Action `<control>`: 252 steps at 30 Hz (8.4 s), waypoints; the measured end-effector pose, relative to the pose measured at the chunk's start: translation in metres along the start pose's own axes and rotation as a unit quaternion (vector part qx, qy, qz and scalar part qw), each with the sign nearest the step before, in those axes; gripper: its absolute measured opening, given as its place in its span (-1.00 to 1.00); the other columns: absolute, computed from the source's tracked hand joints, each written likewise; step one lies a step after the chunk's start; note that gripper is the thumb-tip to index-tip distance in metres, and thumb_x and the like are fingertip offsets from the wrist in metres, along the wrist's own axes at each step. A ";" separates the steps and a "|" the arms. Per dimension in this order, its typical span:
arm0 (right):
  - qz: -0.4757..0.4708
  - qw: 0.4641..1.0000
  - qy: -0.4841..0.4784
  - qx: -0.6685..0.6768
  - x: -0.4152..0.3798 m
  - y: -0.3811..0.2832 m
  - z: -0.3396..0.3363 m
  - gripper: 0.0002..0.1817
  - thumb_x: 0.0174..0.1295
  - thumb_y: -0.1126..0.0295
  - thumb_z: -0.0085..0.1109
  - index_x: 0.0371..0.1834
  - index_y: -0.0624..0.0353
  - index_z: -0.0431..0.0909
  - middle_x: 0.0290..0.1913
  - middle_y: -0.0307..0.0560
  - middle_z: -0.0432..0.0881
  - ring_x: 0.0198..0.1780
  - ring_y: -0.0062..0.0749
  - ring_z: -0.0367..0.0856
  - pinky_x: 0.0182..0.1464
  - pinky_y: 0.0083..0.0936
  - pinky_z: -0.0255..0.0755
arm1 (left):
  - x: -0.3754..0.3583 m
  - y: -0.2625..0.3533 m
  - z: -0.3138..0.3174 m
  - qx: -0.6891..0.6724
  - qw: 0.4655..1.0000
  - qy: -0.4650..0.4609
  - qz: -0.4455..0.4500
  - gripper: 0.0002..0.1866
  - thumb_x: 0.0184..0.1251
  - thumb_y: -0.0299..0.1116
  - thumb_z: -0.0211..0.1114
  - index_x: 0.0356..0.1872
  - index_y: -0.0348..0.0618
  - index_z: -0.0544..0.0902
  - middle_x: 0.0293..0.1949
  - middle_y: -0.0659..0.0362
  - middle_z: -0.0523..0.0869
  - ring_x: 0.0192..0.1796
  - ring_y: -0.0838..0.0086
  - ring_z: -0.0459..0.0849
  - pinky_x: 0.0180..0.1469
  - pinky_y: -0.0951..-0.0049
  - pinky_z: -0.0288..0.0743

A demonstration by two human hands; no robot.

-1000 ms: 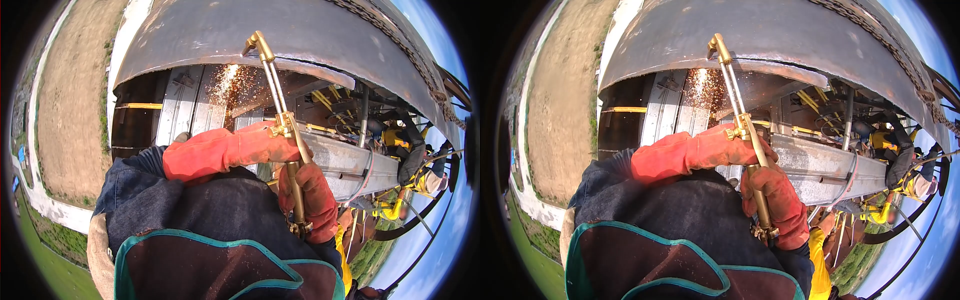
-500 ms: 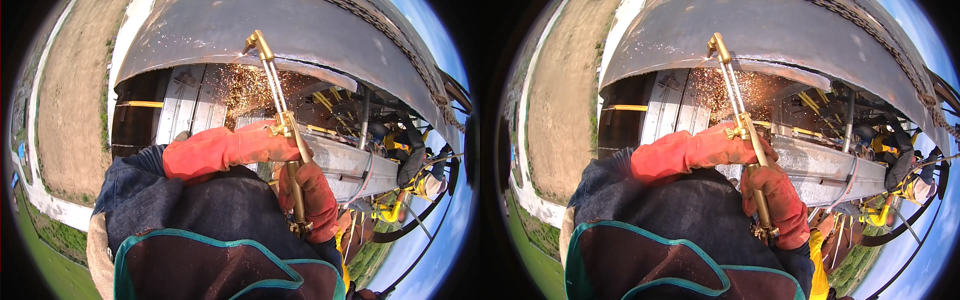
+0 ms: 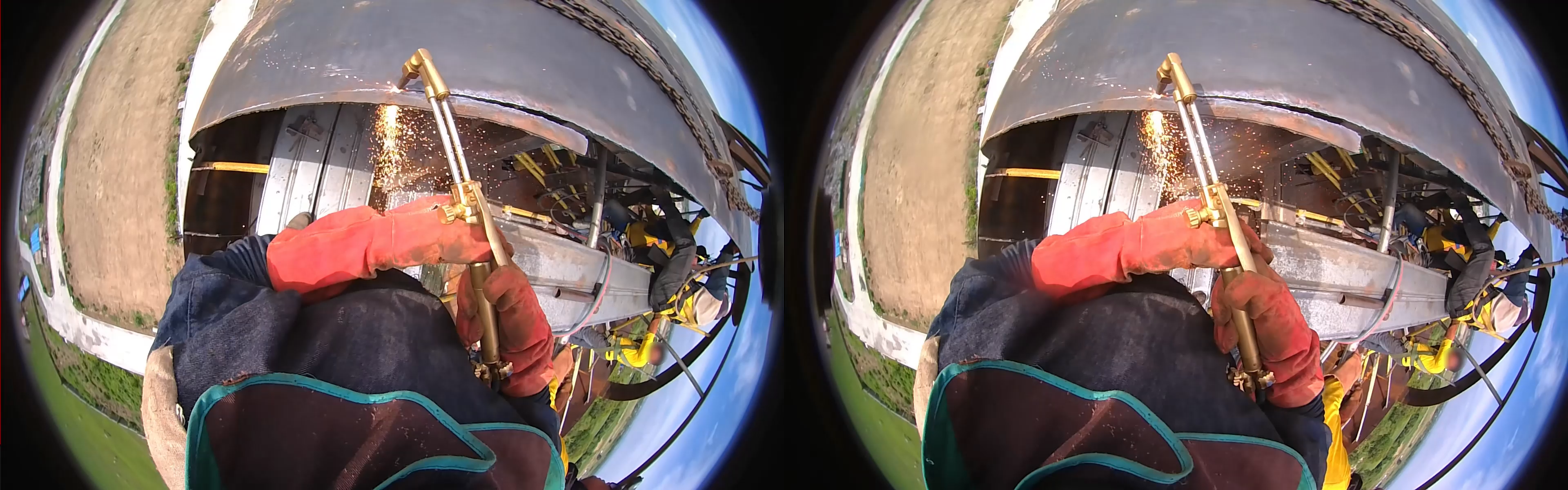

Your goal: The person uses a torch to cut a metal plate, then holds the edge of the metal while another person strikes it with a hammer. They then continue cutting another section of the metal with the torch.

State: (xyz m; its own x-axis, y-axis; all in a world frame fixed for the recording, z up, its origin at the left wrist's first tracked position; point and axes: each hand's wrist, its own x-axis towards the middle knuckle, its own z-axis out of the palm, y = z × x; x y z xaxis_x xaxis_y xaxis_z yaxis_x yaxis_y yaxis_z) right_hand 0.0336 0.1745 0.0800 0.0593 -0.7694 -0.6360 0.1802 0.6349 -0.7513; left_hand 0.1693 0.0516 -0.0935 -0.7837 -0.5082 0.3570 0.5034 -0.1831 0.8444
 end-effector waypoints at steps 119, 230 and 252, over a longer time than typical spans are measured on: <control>0.050 0.998 -0.028 -0.013 0.023 -0.003 -0.007 -0.13 0.41 0.27 0.24 0.84 0.10 0.32 -0.47 -0.02 0.67 -0.70 -0.22 0.56 -0.60 -0.33 0.54 | -0.017 0.062 -0.006 0.227 0.974 0.011 0.008 -0.35 0.64 0.09 0.49 0.51 -0.16 0.77 0.45 -0.08 0.80 0.48 0.04 0.77 0.60 0.04 0.61; 0.075 0.995 -0.037 -0.060 0.032 -0.022 0.015 -0.79 0.25 0.28 0.27 -0.38 0.21 0.64 -0.55 -0.09 0.57 -0.64 -0.36 0.54 -0.51 -0.44 0.42 | -0.034 0.066 -0.013 0.155 0.986 0.066 0.016 -0.40 0.71 0.10 0.43 0.44 -0.20 0.81 0.42 -0.10 0.84 0.47 0.04 0.80 0.56 0.04 0.64; 0.011 0.982 -0.143 -0.120 0.041 0.003 -0.030 -0.11 0.13 0.26 0.38 0.62 0.30 0.46 -0.35 0.04 0.72 -0.49 -0.20 0.73 -0.43 -0.31 0.64 | -0.037 0.063 0.021 -0.020 0.985 0.151 -0.083 -0.49 0.52 -0.26 0.68 0.37 -0.29 0.83 0.43 -0.15 0.84 0.51 0.09 0.78 0.56 0.05 0.67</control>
State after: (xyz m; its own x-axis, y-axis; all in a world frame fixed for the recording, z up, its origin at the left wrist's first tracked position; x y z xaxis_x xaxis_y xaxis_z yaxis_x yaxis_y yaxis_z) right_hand 0.0073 0.1474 0.0466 0.3399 -0.7218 -0.6029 -0.0593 0.6233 -0.7797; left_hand 0.2217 0.0766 -0.0453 -0.7150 -0.6950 0.0753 0.3968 -0.3149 0.8622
